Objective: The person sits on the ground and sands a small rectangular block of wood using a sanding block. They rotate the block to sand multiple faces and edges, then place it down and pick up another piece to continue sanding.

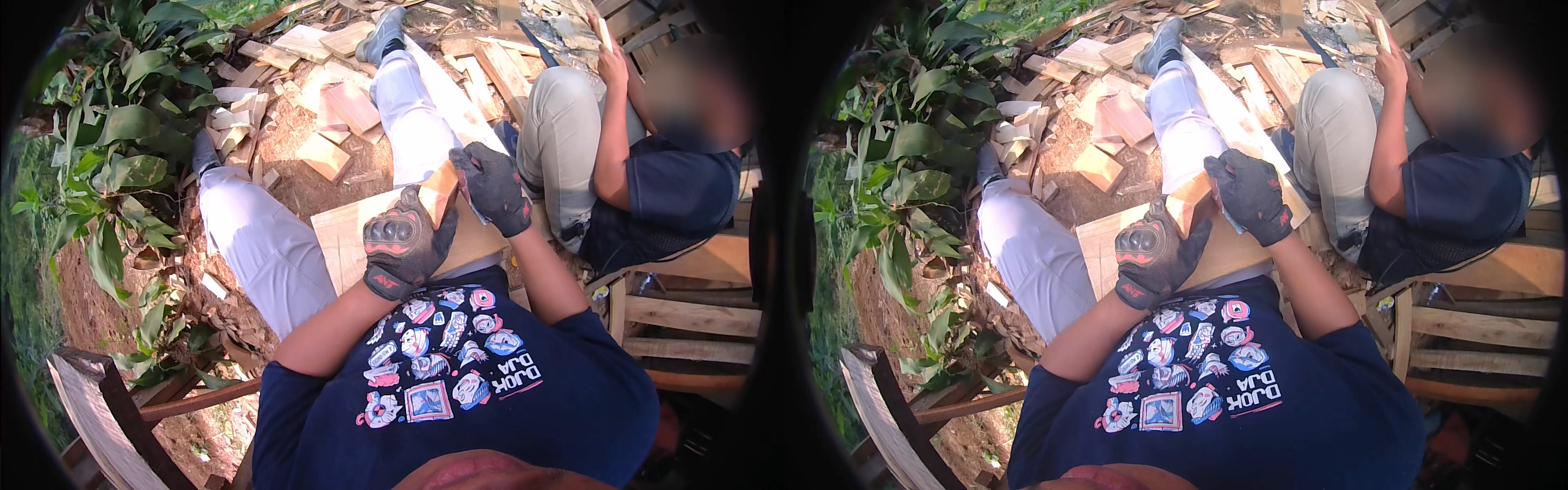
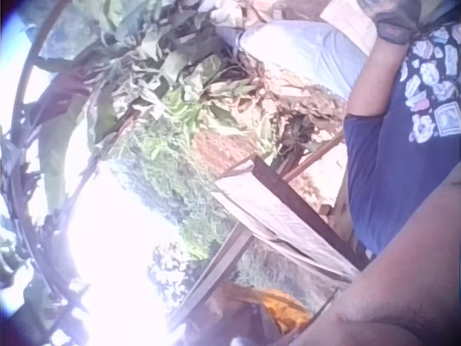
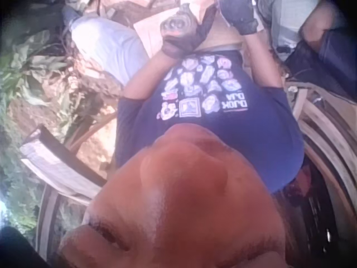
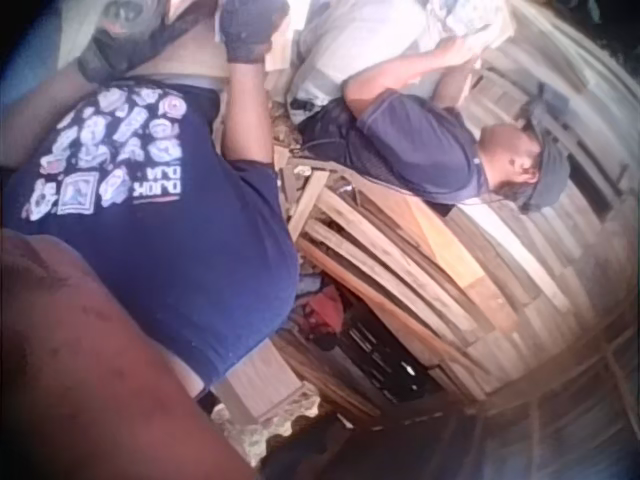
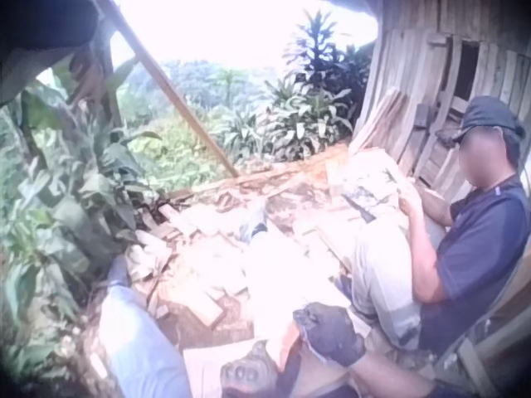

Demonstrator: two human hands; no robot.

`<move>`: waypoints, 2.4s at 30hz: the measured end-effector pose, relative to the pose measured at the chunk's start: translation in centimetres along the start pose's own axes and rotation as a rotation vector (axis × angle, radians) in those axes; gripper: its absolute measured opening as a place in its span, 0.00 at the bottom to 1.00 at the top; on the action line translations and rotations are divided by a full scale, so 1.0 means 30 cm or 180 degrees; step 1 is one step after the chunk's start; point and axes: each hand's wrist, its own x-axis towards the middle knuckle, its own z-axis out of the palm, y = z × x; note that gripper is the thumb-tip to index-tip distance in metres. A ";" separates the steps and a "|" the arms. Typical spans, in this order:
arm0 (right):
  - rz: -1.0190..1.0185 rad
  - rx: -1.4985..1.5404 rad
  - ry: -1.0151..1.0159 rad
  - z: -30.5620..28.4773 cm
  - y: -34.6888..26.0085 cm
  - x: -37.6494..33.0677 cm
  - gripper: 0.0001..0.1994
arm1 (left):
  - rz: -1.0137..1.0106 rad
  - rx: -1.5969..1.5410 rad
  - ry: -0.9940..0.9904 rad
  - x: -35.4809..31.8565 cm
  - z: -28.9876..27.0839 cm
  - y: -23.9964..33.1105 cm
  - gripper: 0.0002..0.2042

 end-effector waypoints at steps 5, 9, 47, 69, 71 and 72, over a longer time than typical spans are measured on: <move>0.0063 -0.0704 0.0354 0.097 0.123 0.021 0.16 | -0.0154 -0.0038 0.0176 -0.005 0.004 0.025 0.29; -0.0015 -0.0852 0.0216 0.084 0.128 0.024 0.17 | -0.0025 0.0237 0.0253 -0.006 0.003 0.030 0.30; 0.0170 -0.0700 0.0257 0.028 -0.023 0.059 0.17 | -0.0002 -0.0225 0.0130 -0.006 0.027 -0.033 0.27; 0.0175 -0.1352 0.0074 0.022 0.085 0.035 0.13 | -0.0306 -0.0122 -0.0157 -0.007 -0.017 0.007 0.33; -0.0072 -0.1316 0.0309 -0.023 0.123 0.028 0.13 | -0.0402 -0.0053 -0.0332 0.010 -0.036 0.020 0.34; -0.0310 -0.1900 -0.0016 -0.041 0.173 0.021 0.13 | -0.0411 -0.0096 -0.0345 0.018 -0.039 0.021 0.34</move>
